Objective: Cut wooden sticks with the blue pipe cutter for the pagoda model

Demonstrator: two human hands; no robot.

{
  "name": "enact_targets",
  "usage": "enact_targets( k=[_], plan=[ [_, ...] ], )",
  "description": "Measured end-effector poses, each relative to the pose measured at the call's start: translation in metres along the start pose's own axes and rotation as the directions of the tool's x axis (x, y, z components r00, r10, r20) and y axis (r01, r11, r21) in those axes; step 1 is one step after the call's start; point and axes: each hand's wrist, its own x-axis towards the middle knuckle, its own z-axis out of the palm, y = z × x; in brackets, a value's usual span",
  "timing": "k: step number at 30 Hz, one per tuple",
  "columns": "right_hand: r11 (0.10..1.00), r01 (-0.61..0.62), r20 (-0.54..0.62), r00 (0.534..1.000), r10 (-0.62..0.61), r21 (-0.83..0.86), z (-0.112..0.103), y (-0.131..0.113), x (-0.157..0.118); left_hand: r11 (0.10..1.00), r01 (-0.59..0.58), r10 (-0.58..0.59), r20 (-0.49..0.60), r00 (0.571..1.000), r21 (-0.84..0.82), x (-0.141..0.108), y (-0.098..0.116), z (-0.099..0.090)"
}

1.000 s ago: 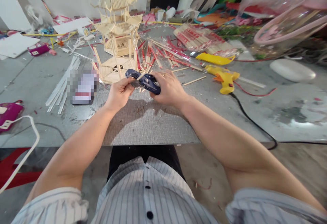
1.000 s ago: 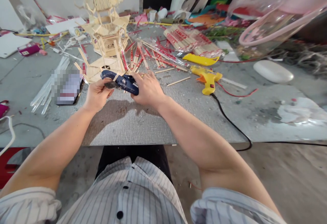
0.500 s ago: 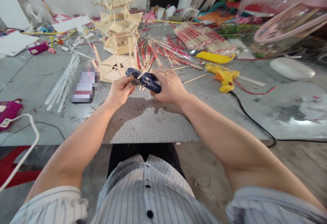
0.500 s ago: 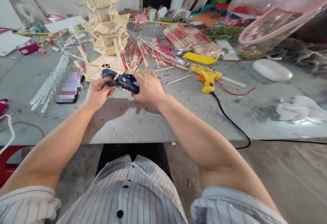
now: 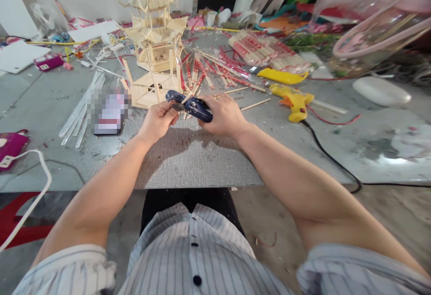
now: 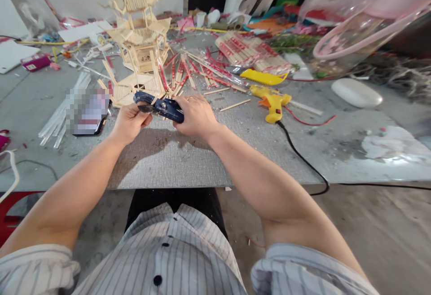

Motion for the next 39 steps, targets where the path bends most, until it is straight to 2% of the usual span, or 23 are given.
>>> enact_targets(
  k=[15,25,32,35,39],
  plan=[
    [1.000,-0.004,-0.002,1.000,0.004,-0.015,-0.001,-0.001,-0.002,1.000,0.007,-0.007,-0.013,1.000,-0.022,-0.001,0.003,0.003],
    [0.998,-0.045,0.044,0.998,0.047,-0.055,-0.005,-0.004,-0.002,1.000,-0.003,0.002,-0.031,1.000,-0.021,-0.001,0.002,0.005],
    [0.980,-0.142,0.145,0.976,0.163,-0.143,-0.009,-0.012,-0.006,0.997,-0.035,0.031,-0.065,0.997,-0.064,-0.005,0.007,0.012],
    [0.964,-0.177,0.201,0.955,0.217,-0.200,-0.013,-0.016,-0.005,0.999,-0.028,0.031,-0.117,0.993,0.023,-0.008,0.004,0.013],
    [0.967,-0.174,0.314,0.922,0.226,-0.187,-0.020,-0.020,-0.003,0.992,0.047,-0.026,-0.168,0.985,0.119,-0.012,0.000,0.014]
  ],
)
